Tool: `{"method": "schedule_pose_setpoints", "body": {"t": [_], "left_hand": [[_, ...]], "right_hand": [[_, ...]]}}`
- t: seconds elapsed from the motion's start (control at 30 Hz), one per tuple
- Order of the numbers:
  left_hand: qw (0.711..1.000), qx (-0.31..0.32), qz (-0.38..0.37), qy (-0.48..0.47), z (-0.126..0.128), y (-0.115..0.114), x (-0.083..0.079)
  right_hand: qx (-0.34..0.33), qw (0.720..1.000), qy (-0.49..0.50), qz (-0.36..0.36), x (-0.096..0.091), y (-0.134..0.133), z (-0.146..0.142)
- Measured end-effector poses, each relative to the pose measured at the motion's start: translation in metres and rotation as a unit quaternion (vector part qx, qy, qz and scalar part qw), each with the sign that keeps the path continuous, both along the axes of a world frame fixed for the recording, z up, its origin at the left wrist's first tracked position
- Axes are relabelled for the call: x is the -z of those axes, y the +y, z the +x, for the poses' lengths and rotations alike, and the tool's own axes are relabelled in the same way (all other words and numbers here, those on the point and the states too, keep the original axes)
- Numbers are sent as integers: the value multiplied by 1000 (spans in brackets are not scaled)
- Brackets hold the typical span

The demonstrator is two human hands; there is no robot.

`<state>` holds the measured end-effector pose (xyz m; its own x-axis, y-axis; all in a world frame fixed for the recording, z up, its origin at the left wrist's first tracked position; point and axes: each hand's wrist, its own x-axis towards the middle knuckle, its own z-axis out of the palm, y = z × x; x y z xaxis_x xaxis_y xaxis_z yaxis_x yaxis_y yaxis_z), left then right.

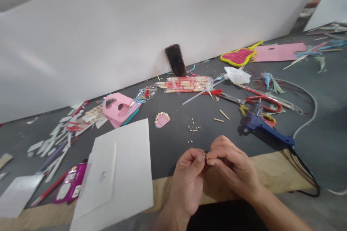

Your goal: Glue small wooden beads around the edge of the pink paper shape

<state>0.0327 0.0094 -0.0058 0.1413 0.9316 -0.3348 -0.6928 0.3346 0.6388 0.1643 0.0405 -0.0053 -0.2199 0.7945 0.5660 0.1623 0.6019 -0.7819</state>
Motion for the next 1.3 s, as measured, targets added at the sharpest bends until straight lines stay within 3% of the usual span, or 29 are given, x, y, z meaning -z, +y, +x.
{"method": "schedule_pose_setpoints", "body": {"t": [0.27, 0.6, 1.3], "left_hand": [[997, 12, -18, -74, 2, 0, 3], [996, 7, -15, -83, 2, 0, 2], [1000, 5, -7, 12, -6, -1, 3]], "right_hand": [[-14, 1000, -2, -3, 2, -1, 1], [-36, 998, 49, -13, 7, 0, 1], [-40, 999, 23, -24, 6, 0, 2]]}}
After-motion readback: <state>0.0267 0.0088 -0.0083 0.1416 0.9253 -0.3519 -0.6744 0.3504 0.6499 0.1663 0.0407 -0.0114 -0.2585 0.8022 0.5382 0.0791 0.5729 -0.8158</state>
